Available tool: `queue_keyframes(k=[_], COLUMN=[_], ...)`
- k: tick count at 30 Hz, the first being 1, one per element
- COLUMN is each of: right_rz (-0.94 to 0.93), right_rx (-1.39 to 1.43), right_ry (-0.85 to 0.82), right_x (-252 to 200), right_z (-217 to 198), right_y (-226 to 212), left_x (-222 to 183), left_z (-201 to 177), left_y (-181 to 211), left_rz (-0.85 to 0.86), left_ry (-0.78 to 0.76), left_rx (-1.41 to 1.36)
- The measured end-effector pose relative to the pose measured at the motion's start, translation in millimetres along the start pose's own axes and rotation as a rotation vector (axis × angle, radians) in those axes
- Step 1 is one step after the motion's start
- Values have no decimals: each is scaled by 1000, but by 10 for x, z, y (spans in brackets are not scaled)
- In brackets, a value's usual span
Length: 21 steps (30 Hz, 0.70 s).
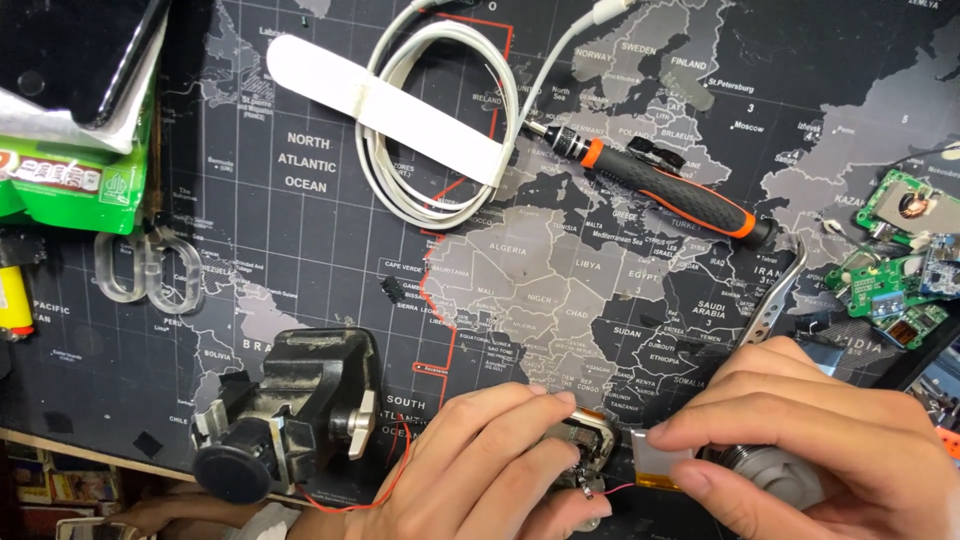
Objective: Repairing the internal components of a smartwatch, including positioning the battery and managing internal wiring.
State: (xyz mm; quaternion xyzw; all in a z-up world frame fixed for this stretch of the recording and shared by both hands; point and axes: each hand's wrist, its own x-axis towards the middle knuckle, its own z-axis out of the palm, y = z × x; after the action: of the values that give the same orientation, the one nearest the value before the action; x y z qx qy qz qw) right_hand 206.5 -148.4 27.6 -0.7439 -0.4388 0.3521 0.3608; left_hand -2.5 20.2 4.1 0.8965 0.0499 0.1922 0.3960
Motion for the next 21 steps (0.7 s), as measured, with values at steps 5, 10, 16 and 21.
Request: queue_keyframes(k=[5, 10, 16, 21], right_rz=[10, 18, 12, 14], right_rx=[6, 16, 15, 17], right_ry=[13, 14, 10, 9], right_x=[8, 13, 8, 7], right_z=[7, 9, 5, 6], right_y=[-30, -38, -31, -29], left_x=[19, 75, -8, 2], left_z=[-12, -186, 20, 16], left_y=[43, 17, 28, 31], left_rz=[-66, 20, -54, -47], left_ry=[18, -156, -6, -14], left_rx=[8, 113, 36, 39])
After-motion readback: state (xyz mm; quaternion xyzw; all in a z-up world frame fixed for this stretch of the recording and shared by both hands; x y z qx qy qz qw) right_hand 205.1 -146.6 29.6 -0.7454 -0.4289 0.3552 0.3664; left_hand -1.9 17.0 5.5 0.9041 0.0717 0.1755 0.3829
